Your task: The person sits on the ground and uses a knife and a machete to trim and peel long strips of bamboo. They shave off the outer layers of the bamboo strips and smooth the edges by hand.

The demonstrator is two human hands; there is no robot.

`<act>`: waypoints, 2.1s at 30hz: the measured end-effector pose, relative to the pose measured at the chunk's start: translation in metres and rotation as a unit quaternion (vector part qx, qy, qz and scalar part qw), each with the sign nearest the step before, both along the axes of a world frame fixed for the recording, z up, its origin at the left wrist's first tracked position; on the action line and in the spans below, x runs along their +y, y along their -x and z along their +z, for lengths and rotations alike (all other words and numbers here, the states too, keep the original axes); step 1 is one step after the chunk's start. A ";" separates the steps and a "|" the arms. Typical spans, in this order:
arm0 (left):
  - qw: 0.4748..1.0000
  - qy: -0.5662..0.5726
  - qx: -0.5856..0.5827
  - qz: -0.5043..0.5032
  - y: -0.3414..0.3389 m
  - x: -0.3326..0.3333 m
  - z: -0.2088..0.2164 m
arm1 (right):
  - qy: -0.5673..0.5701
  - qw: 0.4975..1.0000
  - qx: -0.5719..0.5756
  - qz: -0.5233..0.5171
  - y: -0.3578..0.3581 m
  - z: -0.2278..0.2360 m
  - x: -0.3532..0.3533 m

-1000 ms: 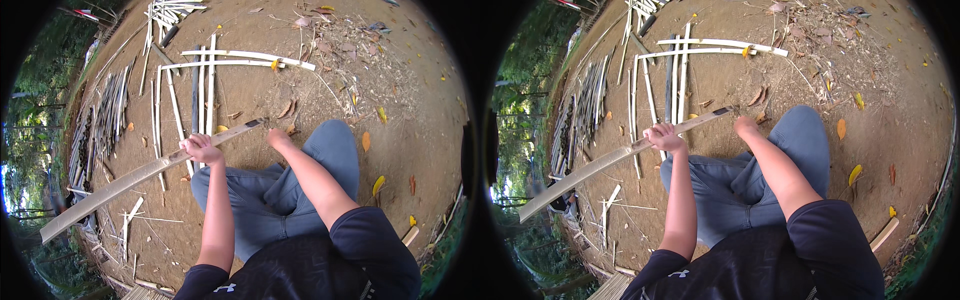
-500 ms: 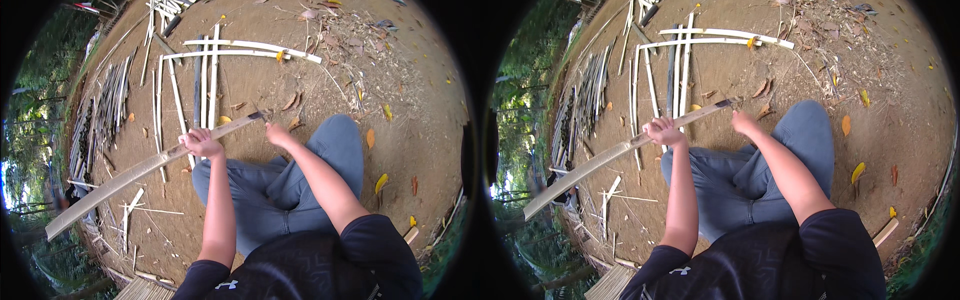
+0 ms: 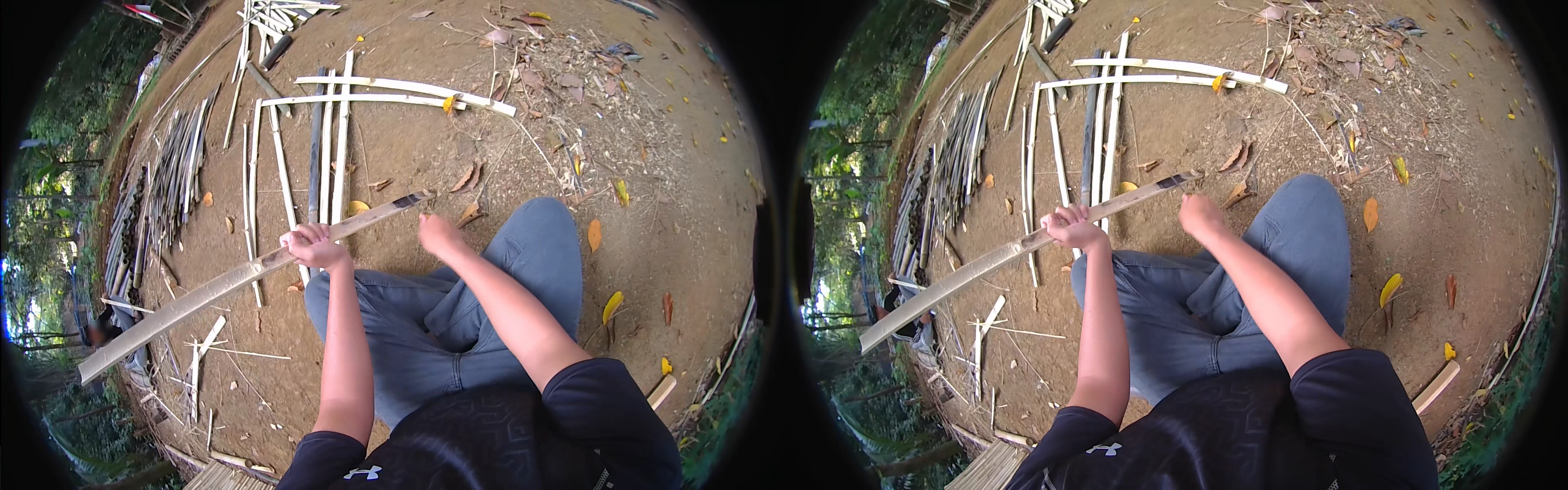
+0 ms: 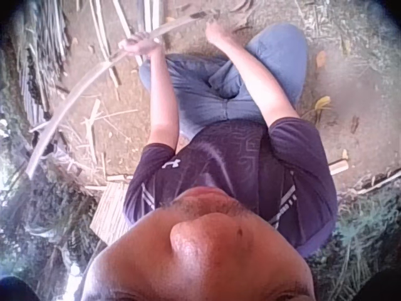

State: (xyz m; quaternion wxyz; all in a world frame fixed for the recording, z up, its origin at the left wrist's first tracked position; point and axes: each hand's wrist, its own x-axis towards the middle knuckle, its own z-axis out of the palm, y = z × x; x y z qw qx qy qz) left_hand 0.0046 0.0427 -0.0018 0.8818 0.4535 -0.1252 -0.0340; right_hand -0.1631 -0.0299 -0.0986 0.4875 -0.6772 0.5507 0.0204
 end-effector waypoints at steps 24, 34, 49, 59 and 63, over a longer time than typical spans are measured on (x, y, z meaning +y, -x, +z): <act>0.999 -0.010 -0.028 0.024 0.011 -0.009 0.003 | 0.035 0.997 0.074 0.004 -0.001 -0.006 -0.003; 0.998 0.026 -0.056 -0.031 0.010 -0.009 0.001 | -0.005 0.998 0.057 -0.010 0.009 -0.015 -0.024; 1.000 -0.023 -0.002 0.017 -0.002 0.007 0.000 | -0.323 0.911 -0.155 -0.206 0.008 -0.036 -0.031; 0.999 -0.015 -0.026 -0.021 -0.011 -0.002 0.000 | -0.156 0.985 -0.021 -0.066 0.021 -0.070 -0.047; 1.000 -0.007 -0.017 -0.020 -0.012 0.000 -0.002 | -0.207 0.969 -0.072 -0.118 0.022 -0.046 -0.046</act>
